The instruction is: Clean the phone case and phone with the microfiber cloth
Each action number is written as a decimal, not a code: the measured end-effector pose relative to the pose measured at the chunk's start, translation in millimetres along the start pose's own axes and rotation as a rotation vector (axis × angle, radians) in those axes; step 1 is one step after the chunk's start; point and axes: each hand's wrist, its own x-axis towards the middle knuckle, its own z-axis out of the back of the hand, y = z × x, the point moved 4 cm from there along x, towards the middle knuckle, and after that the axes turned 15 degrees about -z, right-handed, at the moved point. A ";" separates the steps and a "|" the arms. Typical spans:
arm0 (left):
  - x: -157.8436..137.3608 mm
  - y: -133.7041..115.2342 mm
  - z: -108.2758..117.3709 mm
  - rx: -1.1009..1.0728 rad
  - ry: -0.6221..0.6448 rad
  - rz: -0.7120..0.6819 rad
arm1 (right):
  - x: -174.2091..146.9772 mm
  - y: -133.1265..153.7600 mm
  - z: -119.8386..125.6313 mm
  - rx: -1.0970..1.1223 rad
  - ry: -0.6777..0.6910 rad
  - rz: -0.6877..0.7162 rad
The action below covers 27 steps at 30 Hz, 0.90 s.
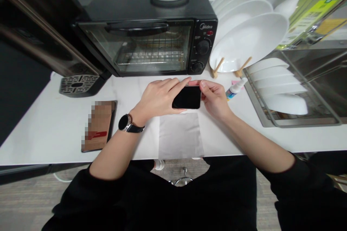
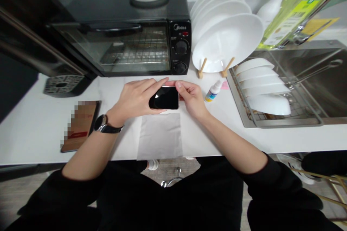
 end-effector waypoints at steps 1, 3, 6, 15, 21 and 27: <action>0.4 -1.0 1.0 -0.010 -0.007 -0.004 | -0.3 0.5 -1.2 0.016 -0.004 0.004; 1.8 -3.1 4.0 -0.038 -0.030 0.002 | 0.1 1.5 -3.3 0.048 -0.023 0.010; 3.5 -4.6 8.3 -0.076 -0.059 0.033 | 2.4 2.7 -5.5 0.063 -0.051 0.013; 0.1 2.3 7.2 -0.090 -0.116 0.087 | 2.5 8.9 -6.8 0.004 -0.029 0.065; -0.3 6.6 8.9 -0.243 -0.188 0.237 | -0.2 7.7 -13.3 0.151 0.161 -0.028; 0.2 7.1 5.8 -0.313 -0.152 0.234 | 0.6 6.2 -11.3 0.130 0.273 -0.047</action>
